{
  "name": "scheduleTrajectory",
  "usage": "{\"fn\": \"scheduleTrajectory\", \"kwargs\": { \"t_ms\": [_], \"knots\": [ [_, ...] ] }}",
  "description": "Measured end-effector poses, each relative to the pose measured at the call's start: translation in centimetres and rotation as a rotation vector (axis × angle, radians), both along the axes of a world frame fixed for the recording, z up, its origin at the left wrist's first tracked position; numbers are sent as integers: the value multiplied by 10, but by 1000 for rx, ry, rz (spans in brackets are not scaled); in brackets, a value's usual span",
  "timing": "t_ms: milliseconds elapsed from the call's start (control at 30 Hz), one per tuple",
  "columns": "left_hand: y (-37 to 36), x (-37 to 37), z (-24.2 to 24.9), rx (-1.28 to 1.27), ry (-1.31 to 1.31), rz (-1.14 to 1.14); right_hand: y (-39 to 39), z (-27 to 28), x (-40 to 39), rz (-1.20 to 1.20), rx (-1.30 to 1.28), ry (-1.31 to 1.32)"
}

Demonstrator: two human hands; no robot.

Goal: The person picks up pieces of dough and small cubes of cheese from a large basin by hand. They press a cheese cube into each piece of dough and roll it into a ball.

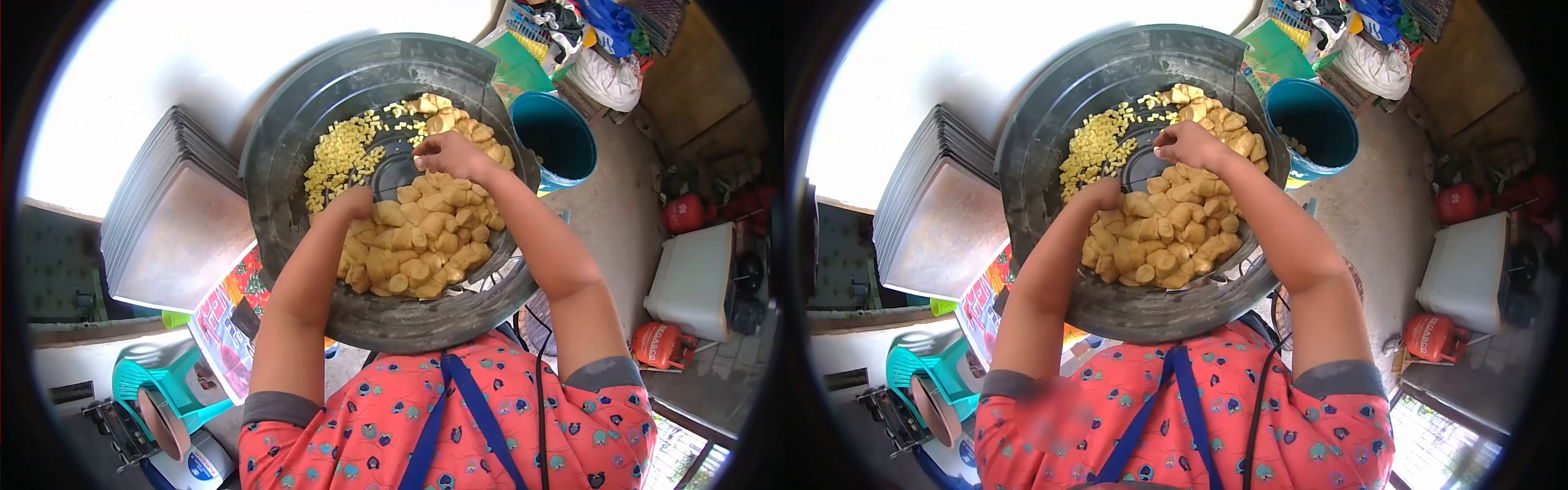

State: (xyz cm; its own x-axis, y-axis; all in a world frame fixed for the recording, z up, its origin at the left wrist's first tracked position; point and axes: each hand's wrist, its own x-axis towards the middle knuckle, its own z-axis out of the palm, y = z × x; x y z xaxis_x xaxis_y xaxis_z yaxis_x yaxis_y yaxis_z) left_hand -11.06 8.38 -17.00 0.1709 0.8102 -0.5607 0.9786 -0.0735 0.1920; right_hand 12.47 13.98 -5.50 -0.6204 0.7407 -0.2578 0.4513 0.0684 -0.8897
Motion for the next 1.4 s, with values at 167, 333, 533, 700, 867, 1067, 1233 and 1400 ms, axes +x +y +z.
{"fn": "scheduleTrajectory", "kwargs": {
  "t_ms": [167, 333, 533, 700, 867, 1067, 1233, 1400],
  "knots": [
    [6, 0, 26, -177, 96, 12, 0, -6, 1, 19, -16, -18],
    [5, -7, 23, -172, -22, 93, 1, -5, 1, 4, -31, 6],
    [5, -16, 67, -101, -646, 410, 4, 1, 1, -38, -34, 30],
    [8, 6, 97, 33, -1532, 894, 3, 6, -4, -153, -328, 327],
    [2, 29, 103, 210, -1542, 834, -10, 21, -14, -218, -592, 596],
    [1, 49, 107, 284, -1452, 751, -27, 14, -30, -313, -483, 509],
    [-4, 60, 111, 180, -1580, 768, -28, 1, -31, -359, -184, 475],
    [-5, 57, 109, 130, -1600, 711, -39, -1, -29, -353, 418, 198]
  ]
}}
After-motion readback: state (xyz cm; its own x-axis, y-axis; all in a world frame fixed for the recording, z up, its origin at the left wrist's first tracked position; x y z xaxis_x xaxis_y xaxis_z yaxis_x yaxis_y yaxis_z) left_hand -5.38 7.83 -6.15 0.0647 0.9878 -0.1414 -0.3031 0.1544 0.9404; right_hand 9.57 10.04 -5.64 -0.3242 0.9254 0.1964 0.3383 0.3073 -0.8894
